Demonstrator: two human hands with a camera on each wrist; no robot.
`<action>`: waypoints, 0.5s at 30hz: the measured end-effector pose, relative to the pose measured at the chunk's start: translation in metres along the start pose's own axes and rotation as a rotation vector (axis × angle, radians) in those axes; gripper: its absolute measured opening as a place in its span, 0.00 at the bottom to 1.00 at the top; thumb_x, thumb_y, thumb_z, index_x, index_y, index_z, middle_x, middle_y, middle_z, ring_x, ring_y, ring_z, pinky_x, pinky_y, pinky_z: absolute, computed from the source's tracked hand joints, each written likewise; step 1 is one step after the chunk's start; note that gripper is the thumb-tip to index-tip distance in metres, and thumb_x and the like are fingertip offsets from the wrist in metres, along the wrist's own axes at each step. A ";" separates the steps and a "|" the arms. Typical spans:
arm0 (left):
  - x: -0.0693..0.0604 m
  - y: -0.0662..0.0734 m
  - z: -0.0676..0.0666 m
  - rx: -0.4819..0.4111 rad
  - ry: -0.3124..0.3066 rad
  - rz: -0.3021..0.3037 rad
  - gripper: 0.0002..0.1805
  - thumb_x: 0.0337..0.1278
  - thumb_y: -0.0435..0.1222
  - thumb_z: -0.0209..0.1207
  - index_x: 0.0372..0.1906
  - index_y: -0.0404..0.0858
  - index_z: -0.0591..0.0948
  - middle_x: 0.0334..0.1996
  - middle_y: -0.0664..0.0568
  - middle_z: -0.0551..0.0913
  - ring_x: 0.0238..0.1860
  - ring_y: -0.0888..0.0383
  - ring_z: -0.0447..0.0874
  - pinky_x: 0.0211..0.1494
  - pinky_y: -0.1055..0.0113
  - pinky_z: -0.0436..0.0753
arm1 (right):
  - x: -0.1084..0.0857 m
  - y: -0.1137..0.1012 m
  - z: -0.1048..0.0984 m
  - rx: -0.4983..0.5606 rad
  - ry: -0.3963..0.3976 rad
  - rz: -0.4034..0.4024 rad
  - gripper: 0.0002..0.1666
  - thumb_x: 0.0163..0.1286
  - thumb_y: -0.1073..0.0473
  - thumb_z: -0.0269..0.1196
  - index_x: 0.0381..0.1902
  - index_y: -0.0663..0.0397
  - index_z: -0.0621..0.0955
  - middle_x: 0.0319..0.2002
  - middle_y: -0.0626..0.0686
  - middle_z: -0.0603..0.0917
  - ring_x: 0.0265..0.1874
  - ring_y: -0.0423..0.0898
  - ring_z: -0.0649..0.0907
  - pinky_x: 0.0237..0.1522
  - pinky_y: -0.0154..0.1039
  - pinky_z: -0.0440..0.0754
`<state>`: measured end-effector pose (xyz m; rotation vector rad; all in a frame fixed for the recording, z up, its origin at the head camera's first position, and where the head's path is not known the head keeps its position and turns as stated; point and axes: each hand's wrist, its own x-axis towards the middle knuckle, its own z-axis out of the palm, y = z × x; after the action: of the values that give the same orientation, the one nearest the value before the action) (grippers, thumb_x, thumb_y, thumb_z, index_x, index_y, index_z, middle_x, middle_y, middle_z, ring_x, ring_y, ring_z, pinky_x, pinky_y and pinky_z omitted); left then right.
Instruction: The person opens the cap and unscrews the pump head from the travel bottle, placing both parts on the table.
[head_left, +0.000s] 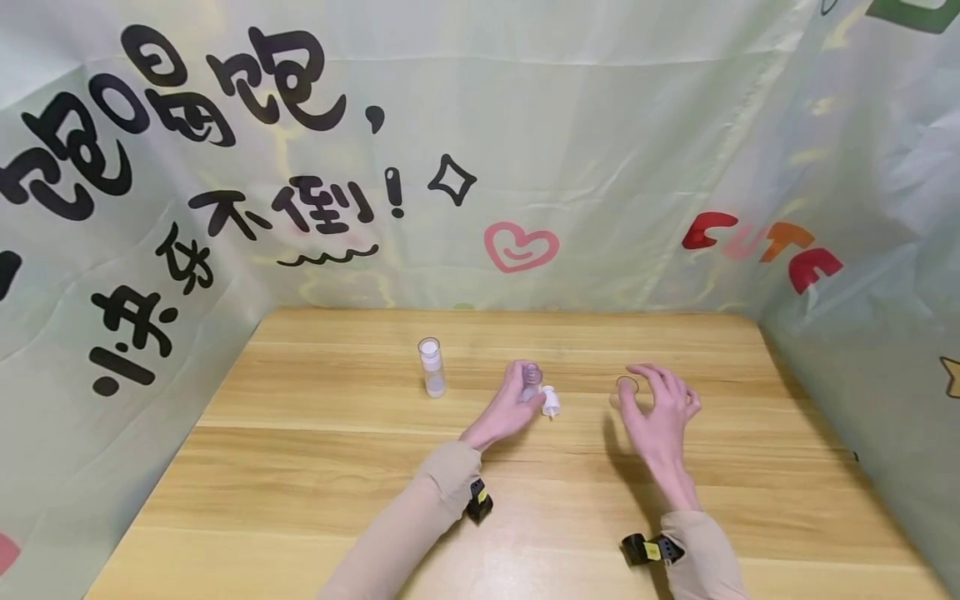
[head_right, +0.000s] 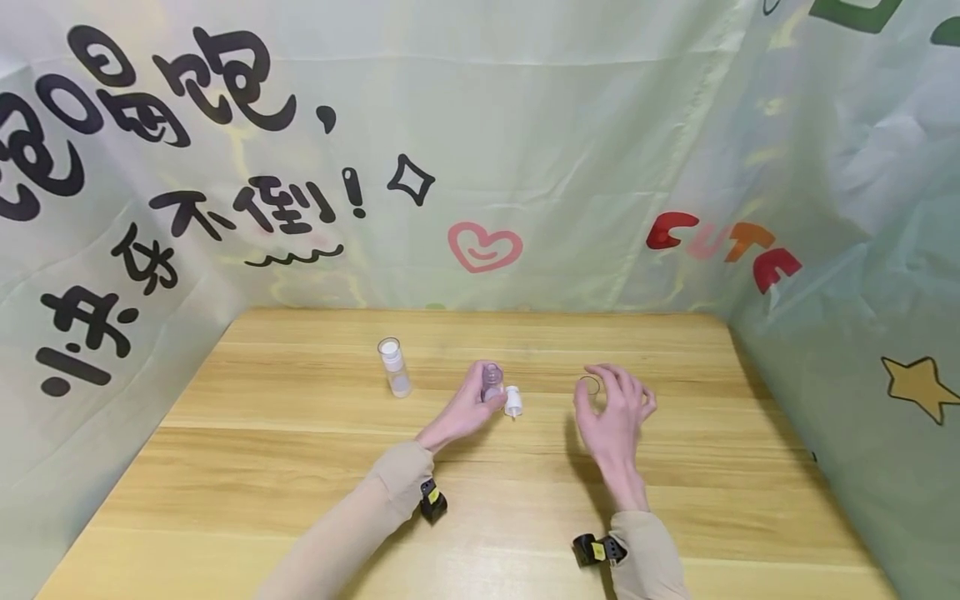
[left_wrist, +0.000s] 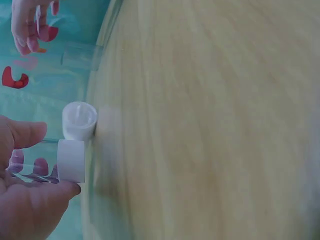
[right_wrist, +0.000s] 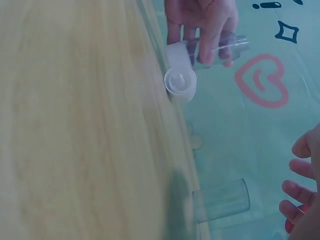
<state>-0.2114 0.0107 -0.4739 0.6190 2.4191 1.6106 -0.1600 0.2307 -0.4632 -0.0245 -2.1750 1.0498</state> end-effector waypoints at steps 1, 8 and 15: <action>0.001 -0.001 0.001 0.005 0.001 0.001 0.22 0.66 0.31 0.56 0.62 0.33 0.66 0.59 0.40 0.69 0.61 0.48 0.72 0.71 0.54 0.73 | 0.000 0.000 -0.001 0.000 0.003 0.006 0.15 0.64 0.63 0.64 0.47 0.64 0.84 0.52 0.66 0.82 0.57 0.64 0.73 0.67 0.62 0.46; 0.002 -0.002 0.007 0.034 0.020 -0.011 0.23 0.65 0.30 0.57 0.63 0.33 0.67 0.61 0.39 0.70 0.62 0.46 0.73 0.71 0.53 0.73 | -0.002 0.000 -0.002 -0.008 -0.007 0.044 0.15 0.64 0.63 0.63 0.48 0.63 0.84 0.52 0.66 0.82 0.57 0.63 0.74 0.67 0.60 0.47; 0.002 0.000 0.010 0.046 0.064 -0.033 0.25 0.65 0.32 0.60 0.64 0.33 0.68 0.61 0.39 0.71 0.61 0.45 0.75 0.70 0.52 0.74 | -0.004 0.001 -0.001 -0.005 -0.046 0.028 0.15 0.64 0.64 0.63 0.47 0.64 0.83 0.52 0.66 0.82 0.56 0.64 0.73 0.66 0.62 0.46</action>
<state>-0.2099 0.0201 -0.4782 0.5399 2.5041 1.5898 -0.1568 0.2305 -0.4661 -0.0337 -2.2244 1.0697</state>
